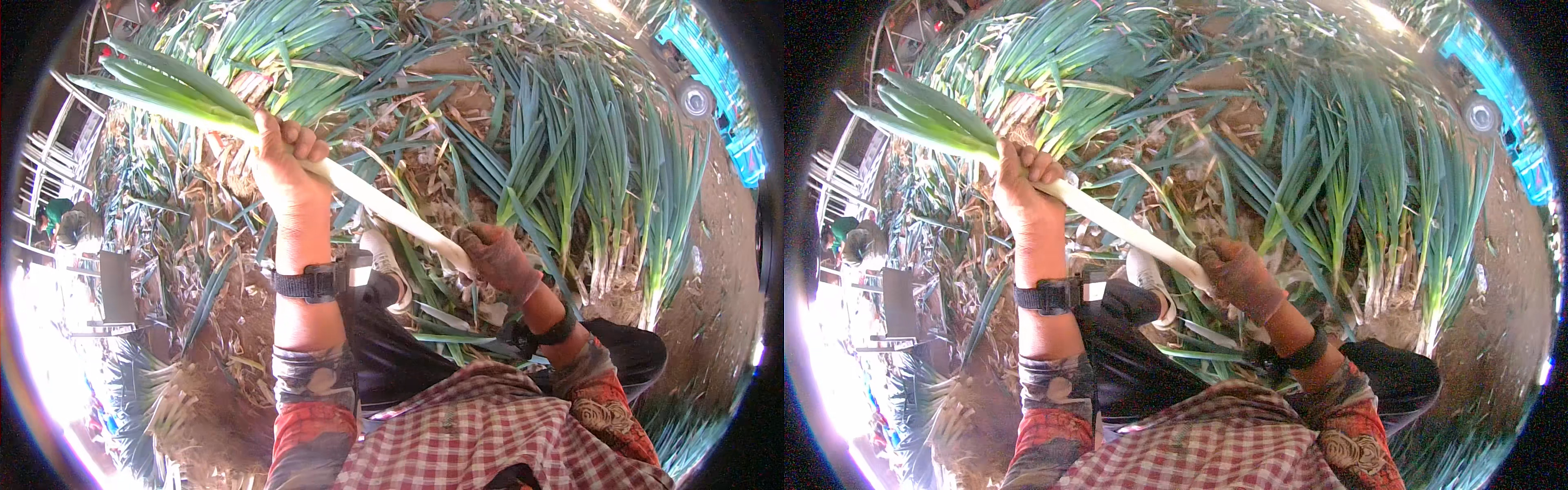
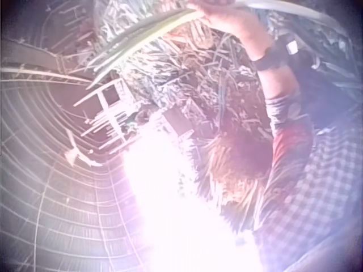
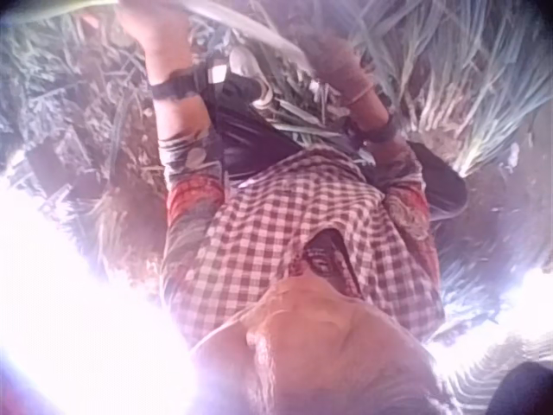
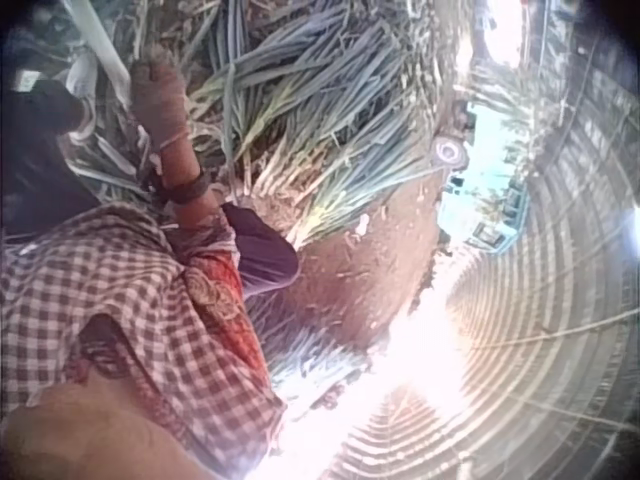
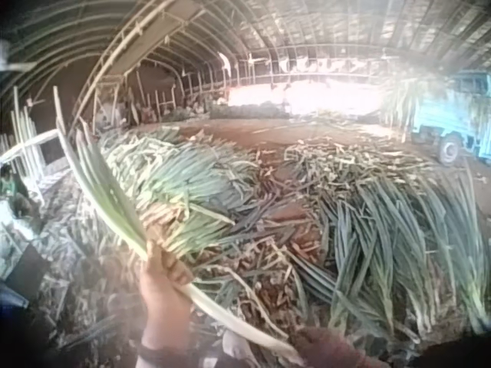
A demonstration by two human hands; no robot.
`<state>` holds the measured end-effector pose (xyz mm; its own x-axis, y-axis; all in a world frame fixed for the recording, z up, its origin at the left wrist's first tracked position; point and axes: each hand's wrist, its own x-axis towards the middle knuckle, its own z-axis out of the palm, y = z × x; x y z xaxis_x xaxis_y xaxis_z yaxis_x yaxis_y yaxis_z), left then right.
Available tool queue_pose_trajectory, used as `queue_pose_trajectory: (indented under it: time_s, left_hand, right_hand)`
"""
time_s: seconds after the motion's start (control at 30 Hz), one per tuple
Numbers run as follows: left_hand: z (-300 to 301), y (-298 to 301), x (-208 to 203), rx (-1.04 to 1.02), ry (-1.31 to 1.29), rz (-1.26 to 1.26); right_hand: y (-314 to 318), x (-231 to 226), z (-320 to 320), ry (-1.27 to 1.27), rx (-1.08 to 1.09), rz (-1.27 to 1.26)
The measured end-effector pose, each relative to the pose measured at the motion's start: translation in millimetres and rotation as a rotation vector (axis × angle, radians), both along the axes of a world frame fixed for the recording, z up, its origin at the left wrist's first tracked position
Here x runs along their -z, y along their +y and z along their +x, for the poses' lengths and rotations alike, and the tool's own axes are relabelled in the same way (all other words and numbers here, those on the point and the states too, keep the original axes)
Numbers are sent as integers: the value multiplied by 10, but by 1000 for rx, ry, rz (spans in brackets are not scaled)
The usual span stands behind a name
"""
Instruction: The person picks up a leek from the ground, peels away the outer layers by hand, and places the cleaned leek onto a pile, repeating the process with another leek.
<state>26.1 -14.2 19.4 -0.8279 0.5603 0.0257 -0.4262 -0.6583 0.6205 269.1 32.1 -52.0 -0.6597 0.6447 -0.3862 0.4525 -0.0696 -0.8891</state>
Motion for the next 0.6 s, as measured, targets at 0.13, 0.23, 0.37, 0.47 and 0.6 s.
queue_pose_trajectory:
  time_s: [0.13, 0.23, 0.37, 0.47, 0.6]
  left_hand:
    - [14, -29, 8, 10, 34, -29]
    - [57, -53, 46, -83, 84, -162]
    - [152, -117, 16, -206, 147, -324]
    - [53, -278, 31, -281, 452, -614]
    - [-215, -458, 139, -260, 437, -714]
  right_hand:
    - [105, 410, 56, -339, 12, 509]
    - [-33, 131, -29, 97, 80, 613]
    - [-446, 195, -255, 323, -217, 535]
    - [-460, 222, -354, 238, -238, 444]
    - [-444, 515, -547, 215, -158, 650]
